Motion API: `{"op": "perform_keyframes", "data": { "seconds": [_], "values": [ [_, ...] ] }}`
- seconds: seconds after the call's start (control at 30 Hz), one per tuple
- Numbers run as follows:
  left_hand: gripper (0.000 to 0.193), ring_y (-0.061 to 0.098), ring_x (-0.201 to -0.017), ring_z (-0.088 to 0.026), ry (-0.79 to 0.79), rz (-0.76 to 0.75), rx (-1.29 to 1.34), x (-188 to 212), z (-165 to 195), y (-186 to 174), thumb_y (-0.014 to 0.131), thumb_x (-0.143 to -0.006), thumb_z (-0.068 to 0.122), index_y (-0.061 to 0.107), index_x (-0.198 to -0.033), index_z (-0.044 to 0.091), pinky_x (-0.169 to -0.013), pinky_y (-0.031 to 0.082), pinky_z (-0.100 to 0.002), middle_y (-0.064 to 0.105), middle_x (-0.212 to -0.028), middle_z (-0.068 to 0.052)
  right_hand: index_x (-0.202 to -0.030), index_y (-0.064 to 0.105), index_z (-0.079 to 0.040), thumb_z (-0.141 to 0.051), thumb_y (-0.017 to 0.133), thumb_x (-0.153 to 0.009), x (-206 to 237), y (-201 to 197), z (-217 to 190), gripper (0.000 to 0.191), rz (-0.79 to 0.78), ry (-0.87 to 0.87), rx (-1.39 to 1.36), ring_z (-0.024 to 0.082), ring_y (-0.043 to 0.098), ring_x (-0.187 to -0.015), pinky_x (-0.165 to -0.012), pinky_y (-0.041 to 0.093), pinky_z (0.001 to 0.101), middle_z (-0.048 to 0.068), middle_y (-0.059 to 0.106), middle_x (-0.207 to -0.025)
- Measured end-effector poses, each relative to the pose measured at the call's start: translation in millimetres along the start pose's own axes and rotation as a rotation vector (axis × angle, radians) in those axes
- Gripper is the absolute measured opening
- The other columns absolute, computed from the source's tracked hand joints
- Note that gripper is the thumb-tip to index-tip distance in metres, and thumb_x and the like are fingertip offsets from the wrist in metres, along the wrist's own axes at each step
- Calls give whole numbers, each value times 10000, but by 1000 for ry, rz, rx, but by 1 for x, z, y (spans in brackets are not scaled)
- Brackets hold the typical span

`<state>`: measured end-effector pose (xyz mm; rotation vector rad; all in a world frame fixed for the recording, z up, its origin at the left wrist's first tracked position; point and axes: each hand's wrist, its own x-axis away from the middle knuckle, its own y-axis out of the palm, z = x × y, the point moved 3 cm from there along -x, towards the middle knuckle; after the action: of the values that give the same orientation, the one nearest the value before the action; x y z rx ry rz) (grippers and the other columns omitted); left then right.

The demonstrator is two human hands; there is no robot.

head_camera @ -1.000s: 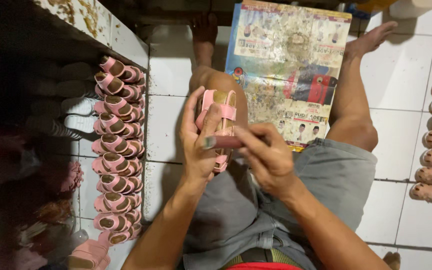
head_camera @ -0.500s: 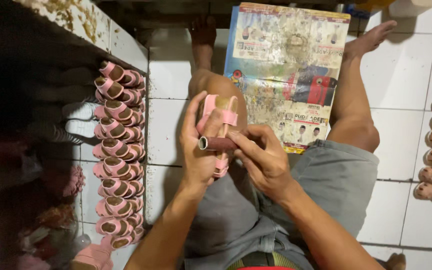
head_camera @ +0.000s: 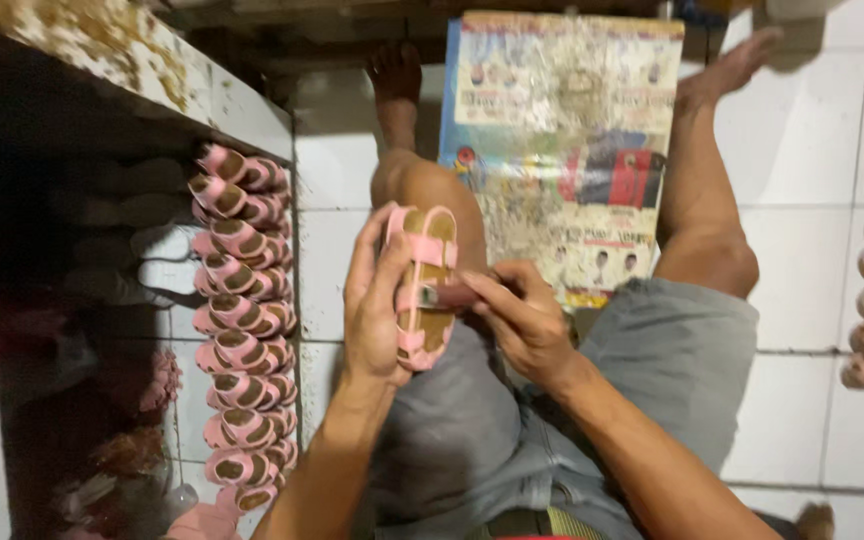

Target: The person assembles pink sandals by attaching straps to the sole using a cylindrical tool. They repeatedly press the tool onto the strap attachment points, then place the finished sandal aside and pick up another sole to continue the process.

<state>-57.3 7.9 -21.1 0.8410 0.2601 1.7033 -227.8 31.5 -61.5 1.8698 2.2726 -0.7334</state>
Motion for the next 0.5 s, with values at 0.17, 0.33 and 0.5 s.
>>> {"op": "perform_keyframes", "data": {
  "seconds": [0.17,0.33,0.5],
  "values": [
    [533,670,-819,-216,60,-41,-87,4,0,2,600,-1029,253,408,-1489,64,-624,615,-333,649,-1127,-170,-1322,674,-42,56,671,-961,4,-33,4,374,22,144,39,223,633,-998,-868,520,306,105,620,-1116],
    [534,699,-1001,-159,239,-55,-319,7,-9,5,614,-1053,218,424,-1517,34,-735,608,-294,648,-1260,-138,-1339,647,-43,37,679,-958,-10,-22,-17,391,32,12,80,245,628,-1033,-901,527,315,128,600,-1146],
    [527,674,-849,-161,202,-17,-275,7,-13,2,650,-1025,172,438,-1495,66,-665,586,-281,657,-1142,-165,-1345,659,-51,33,693,-963,-25,-28,-26,393,32,39,172,245,652,-977,-863,537,317,115,629,-1127]
  ]
}}
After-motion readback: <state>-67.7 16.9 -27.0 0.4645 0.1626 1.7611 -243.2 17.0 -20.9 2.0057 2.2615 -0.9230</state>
